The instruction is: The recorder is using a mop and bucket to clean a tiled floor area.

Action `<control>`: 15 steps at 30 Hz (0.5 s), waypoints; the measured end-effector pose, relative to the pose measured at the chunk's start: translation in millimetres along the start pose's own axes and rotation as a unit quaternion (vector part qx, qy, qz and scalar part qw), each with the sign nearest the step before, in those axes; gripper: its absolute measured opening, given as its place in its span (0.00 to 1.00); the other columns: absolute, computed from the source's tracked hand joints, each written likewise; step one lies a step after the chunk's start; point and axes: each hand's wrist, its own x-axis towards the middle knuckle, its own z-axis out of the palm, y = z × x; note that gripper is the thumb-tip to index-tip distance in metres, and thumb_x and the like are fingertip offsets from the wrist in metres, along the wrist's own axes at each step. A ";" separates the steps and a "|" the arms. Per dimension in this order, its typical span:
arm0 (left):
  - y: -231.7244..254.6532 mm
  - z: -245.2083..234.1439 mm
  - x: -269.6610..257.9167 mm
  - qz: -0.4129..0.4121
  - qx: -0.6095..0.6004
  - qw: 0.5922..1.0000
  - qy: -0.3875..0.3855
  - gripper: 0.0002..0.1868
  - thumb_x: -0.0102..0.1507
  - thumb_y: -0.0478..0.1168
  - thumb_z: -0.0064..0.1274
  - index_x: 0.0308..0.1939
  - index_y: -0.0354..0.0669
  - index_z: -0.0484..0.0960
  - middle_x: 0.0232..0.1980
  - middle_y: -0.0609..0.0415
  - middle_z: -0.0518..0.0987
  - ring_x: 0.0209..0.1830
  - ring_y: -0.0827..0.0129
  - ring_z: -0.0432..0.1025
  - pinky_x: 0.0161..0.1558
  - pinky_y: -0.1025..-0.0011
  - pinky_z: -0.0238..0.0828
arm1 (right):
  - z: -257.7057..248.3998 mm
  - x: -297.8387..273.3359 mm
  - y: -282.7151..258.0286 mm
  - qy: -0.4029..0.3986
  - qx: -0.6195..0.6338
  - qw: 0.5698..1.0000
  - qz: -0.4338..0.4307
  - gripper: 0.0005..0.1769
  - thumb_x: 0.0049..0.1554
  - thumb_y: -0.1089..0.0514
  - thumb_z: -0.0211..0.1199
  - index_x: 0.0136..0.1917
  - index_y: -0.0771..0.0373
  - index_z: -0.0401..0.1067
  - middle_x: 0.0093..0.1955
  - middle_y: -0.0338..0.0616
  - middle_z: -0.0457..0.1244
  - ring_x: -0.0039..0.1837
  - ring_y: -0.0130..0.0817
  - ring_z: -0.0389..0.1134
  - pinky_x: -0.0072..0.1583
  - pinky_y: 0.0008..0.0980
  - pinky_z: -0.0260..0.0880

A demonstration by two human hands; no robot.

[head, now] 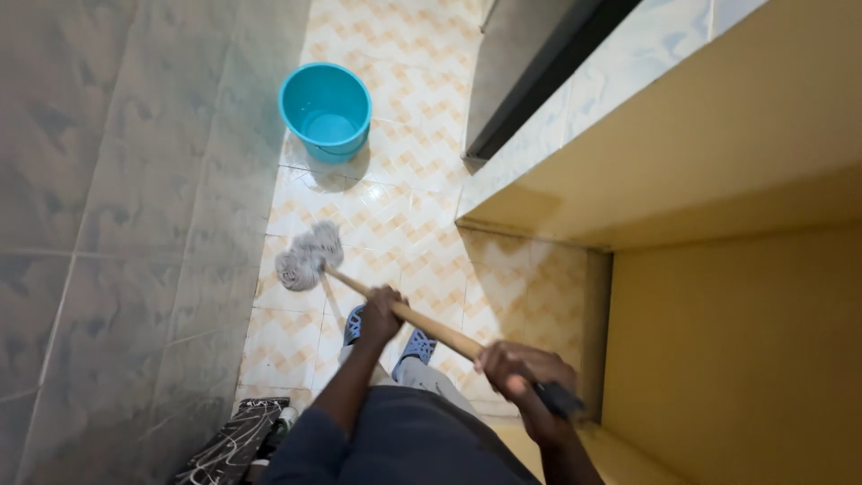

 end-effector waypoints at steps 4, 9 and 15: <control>-24.5 -21.8 66.2 0.039 0.085 0.996 0.008 0.11 0.59 0.43 0.61 0.30 0.40 0.79 0.38 0.41 0.77 0.41 0.43 0.71 0.43 0.50 0.69 | 6.3 16.5 35.6 0.006 -0.103 0.994 0.018 0.20 0.67 0.59 0.58 0.33 0.67 0.64 0.33 0.46 0.60 0.39 0.38 0.65 0.57 0.46 0.69; -31.1 2.5 119.2 0.010 0.038 0.995 -0.095 0.18 0.57 0.50 0.65 0.31 0.38 0.81 0.38 0.43 0.77 0.47 0.46 0.71 0.48 0.53 0.70 | 3.6 9.2 48.3 0.071 -0.158 0.984 0.043 0.19 0.67 0.59 0.57 0.34 0.66 0.65 0.34 0.44 0.62 0.43 0.38 0.67 0.66 0.49 0.68; 17.3 52.3 151.9 0.043 0.056 0.982 -0.176 0.16 0.60 0.52 0.64 0.34 0.44 0.84 0.43 0.50 0.79 0.54 0.53 0.70 0.54 0.51 0.64 | -1.8 18.1 27.8 0.116 -0.223 0.967 0.041 0.18 0.67 0.58 0.56 0.35 0.63 0.65 0.36 0.42 0.62 0.44 0.36 0.67 0.69 0.49 0.68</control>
